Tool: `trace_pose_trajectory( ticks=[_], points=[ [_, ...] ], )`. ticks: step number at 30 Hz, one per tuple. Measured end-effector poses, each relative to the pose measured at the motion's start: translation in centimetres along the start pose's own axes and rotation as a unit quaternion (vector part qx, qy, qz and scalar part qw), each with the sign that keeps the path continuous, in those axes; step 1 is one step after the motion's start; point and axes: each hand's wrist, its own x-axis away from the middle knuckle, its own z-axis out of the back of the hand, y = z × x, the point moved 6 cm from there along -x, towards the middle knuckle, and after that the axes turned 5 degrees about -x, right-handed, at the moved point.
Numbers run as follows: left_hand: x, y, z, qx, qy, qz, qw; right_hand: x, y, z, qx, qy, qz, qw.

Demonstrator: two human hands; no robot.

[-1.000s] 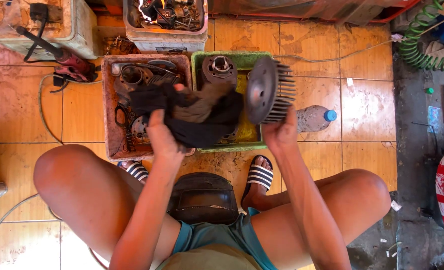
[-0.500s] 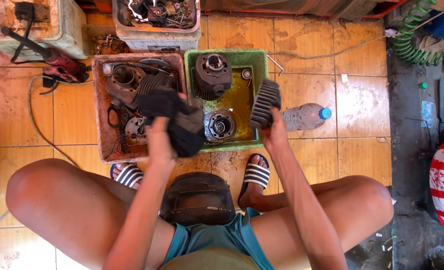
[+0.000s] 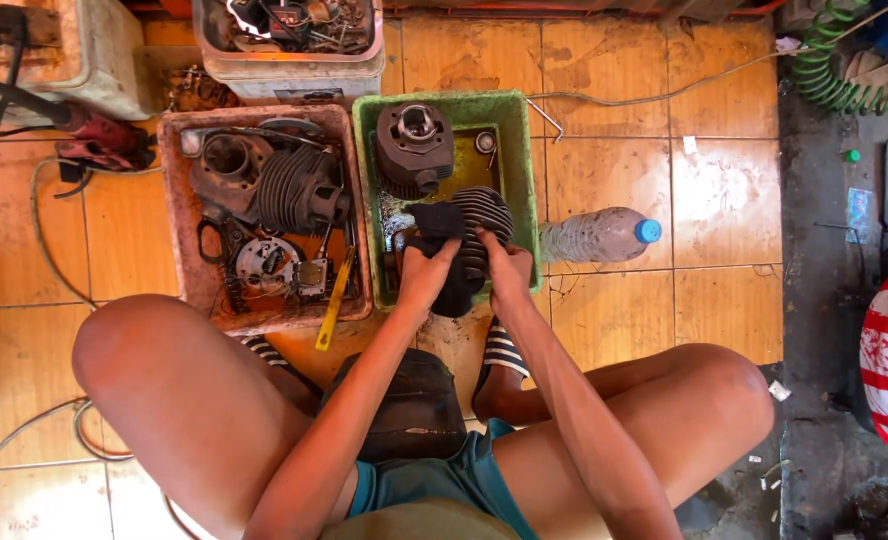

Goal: Cleaning motorcycle engine components using a brush and solvent in a bin

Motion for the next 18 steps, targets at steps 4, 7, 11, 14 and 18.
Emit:
trace_pose_trajectory(
  ticks=[4,7,11,14,18],
  points=[
    [-2.4,-0.4,-0.2,-0.008,0.007,-0.021,1.0,0.7,-2.2,-1.8,0.011,0.002,-0.012,1.0],
    [-3.9,-0.3,-1.3,0.008,0.003,0.015,1.0,-2.8,-1.8,-0.7,0.039,0.041,0.017,0.998],
    [-6.9,-1.0,-3.4,0.002,0.011,0.05,0.999,-4.7,-4.9,-2.2,0.032,0.02,0.11,0.993],
    [-7.4,-0.9,-4.8,-0.017,-0.002,0.075,0.997,-8.0,-4.3,-2.0,0.121,0.052,0.227,0.965],
    [-8.0,-1.2,-5.0,-0.026,-0.006,0.097,0.995,-10.8,-3.9,-3.0,0.108,-0.002,0.275,0.955]
  ],
)
